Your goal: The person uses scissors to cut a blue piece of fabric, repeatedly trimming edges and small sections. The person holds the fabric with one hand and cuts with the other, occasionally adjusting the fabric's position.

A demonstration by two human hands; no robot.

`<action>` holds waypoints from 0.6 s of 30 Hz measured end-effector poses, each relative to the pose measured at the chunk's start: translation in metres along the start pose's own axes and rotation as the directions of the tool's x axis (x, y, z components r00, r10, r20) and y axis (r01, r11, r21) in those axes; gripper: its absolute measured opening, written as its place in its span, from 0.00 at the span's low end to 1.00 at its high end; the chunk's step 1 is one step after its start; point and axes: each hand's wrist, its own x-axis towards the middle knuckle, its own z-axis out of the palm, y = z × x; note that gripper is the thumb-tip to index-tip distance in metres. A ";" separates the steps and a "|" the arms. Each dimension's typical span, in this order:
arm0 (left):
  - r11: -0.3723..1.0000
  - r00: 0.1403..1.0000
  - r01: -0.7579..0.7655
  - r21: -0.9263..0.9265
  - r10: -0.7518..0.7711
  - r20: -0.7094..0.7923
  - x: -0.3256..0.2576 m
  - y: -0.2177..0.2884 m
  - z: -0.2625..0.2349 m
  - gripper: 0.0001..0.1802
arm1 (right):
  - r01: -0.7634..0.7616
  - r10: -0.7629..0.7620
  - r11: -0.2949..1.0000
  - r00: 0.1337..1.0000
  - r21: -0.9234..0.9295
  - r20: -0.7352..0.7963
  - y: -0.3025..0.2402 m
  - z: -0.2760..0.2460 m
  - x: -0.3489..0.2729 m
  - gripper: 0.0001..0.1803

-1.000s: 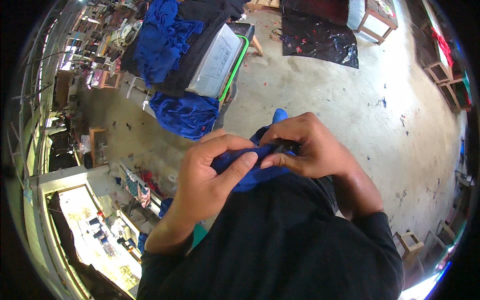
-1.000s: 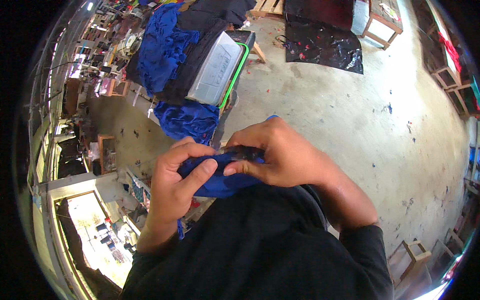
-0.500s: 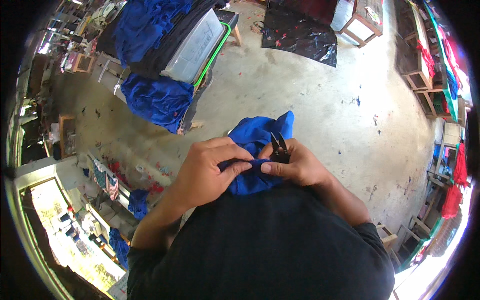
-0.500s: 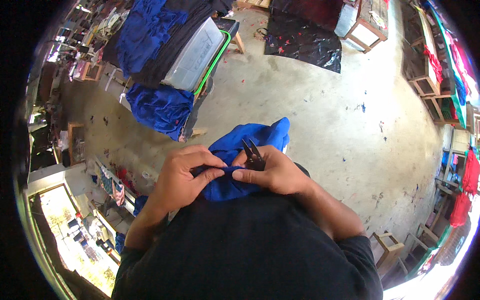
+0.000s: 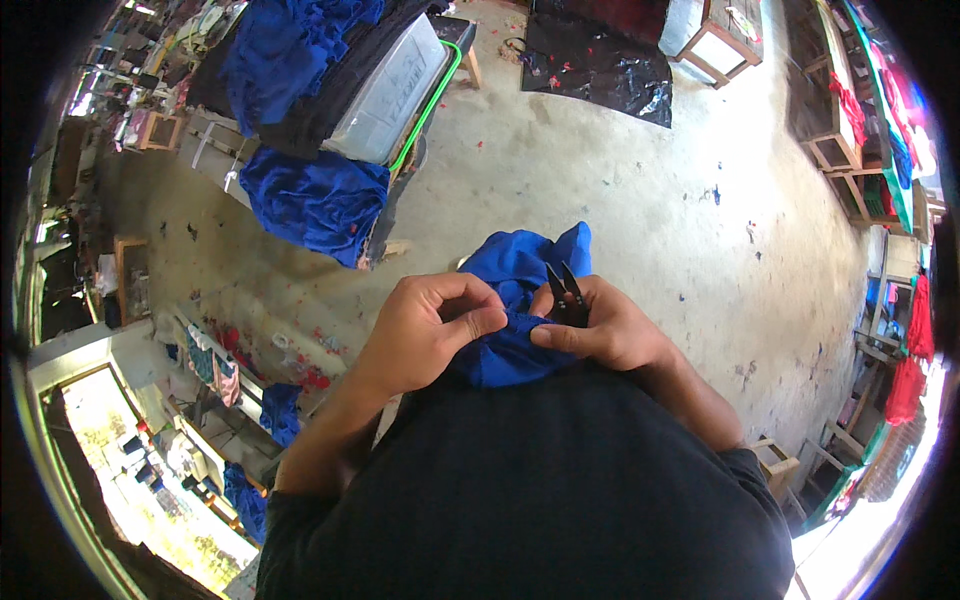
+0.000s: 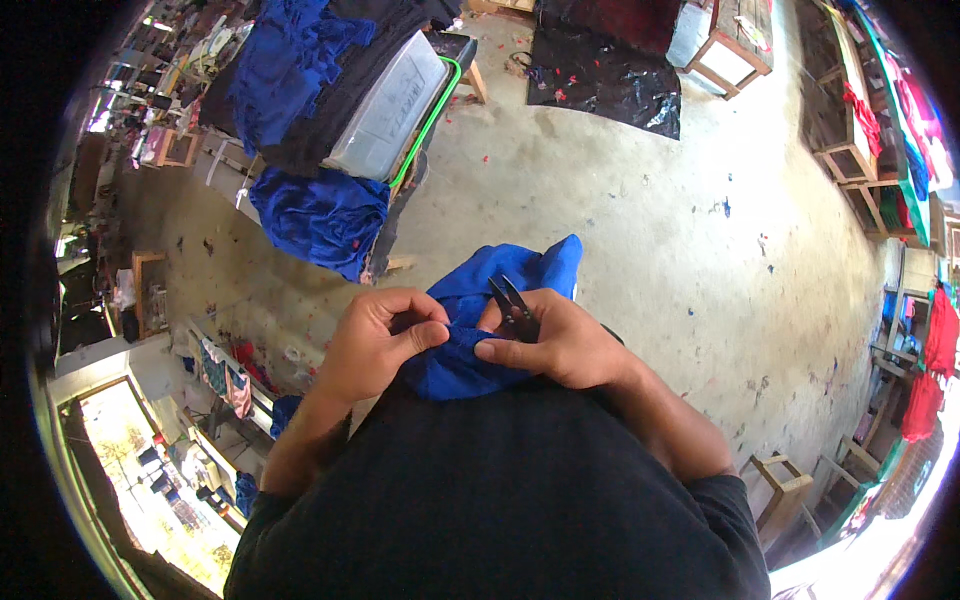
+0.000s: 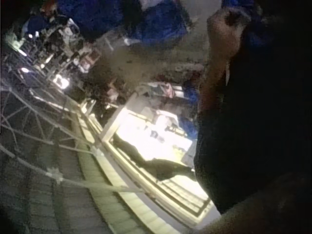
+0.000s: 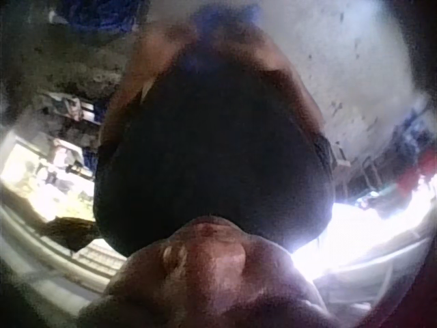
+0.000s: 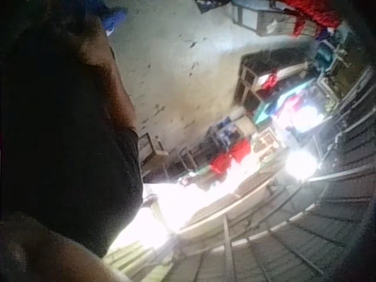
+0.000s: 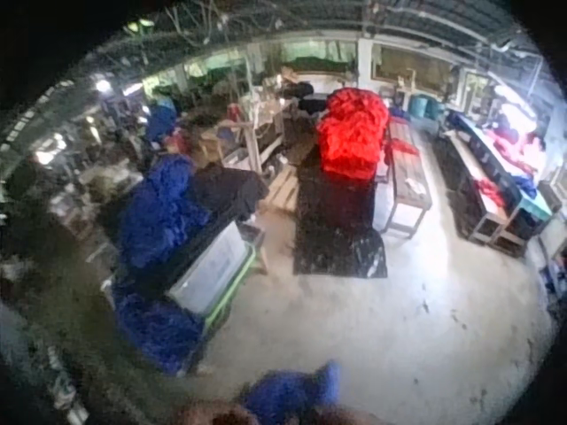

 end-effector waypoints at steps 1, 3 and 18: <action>0.996 0.999 0.027 0.081 -0.029 0.017 -0.002 0.006 -0.004 0.07 | 0.006 -0.006 1.000 1.000 0.001 0.001 0.001 0.002 0.001 0.10; 0.982 0.997 0.028 0.184 -0.041 0.067 -0.007 0.016 -0.012 0.06 | 0.044 -0.044 0.999 0.999 -0.031 -0.010 0.003 0.006 0.002 0.10; 0.904 0.997 0.062 -0.423 -0.038 0.065 0.001 -0.028 -0.027 0.05 | 0.116 -0.101 0.967 0.992 -0.229 0.073 -0.011 0.026 0.010 0.13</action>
